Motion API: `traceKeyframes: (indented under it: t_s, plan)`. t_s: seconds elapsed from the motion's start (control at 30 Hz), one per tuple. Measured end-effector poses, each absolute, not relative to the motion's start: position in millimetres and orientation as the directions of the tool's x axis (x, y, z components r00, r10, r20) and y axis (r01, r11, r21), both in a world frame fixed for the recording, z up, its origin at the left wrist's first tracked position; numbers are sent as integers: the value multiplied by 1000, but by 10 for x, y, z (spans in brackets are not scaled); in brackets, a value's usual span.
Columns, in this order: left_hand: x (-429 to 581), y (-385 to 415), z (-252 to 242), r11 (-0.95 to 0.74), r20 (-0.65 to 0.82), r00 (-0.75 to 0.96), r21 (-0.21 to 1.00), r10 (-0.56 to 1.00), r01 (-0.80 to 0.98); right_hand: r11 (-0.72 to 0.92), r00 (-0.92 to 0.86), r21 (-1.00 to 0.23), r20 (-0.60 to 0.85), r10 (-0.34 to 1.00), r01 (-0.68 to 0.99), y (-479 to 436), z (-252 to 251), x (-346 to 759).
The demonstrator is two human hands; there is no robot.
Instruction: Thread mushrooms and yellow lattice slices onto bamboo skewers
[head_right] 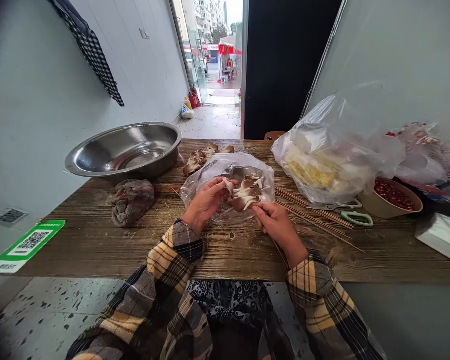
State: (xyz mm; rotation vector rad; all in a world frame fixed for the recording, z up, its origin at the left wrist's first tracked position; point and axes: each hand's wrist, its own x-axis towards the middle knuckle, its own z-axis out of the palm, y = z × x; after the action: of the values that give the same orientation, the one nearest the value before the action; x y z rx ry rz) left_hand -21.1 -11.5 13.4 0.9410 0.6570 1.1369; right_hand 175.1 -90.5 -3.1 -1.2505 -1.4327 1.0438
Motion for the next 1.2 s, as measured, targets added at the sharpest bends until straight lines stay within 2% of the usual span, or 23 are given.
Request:
traceKeyframes:
  t_s: [0.4, 0.67, 0.77, 0.87, 0.93, 1.03, 1.2]
  plan:
    - [-199, -135, 219, 286, -132, 330, 831, 935, -477, 81, -67, -971, 68, 995, 225, -894, -34, 1735]
    - [-205, -129, 227, 255, -87, 349, 845, 933, -470, 98, -63, -966, 86, 994, 239, -882, -62, 1745]
    - [-227, -104, 182, 206, -53, 312, 852, 949, -481, 92, 8, -974, 95, 995, 205, -882, -62, 1770]
    - [-239, -70, 139, 127, -28, 217, 878, 976, -461, 108, 161, -982, 133, 978, 153, -874, -59, 1814]
    - [-238, -49, 121, 69, -24, 121, 920, 992, -385, 129, 237, -982, 160, 958, 140, -866, -58, 1838]
    - [-237, -28, 110, 5, -6, -4, 980, 1000, -200, 139, 259, -980, 173, 950, 144, -857, -62, 1850]
    - [-274, -13, 82, -71, 82, -38, 971, 996, 228, 146, 254, -981, 175, 951, 129, -845, -79, 1843]
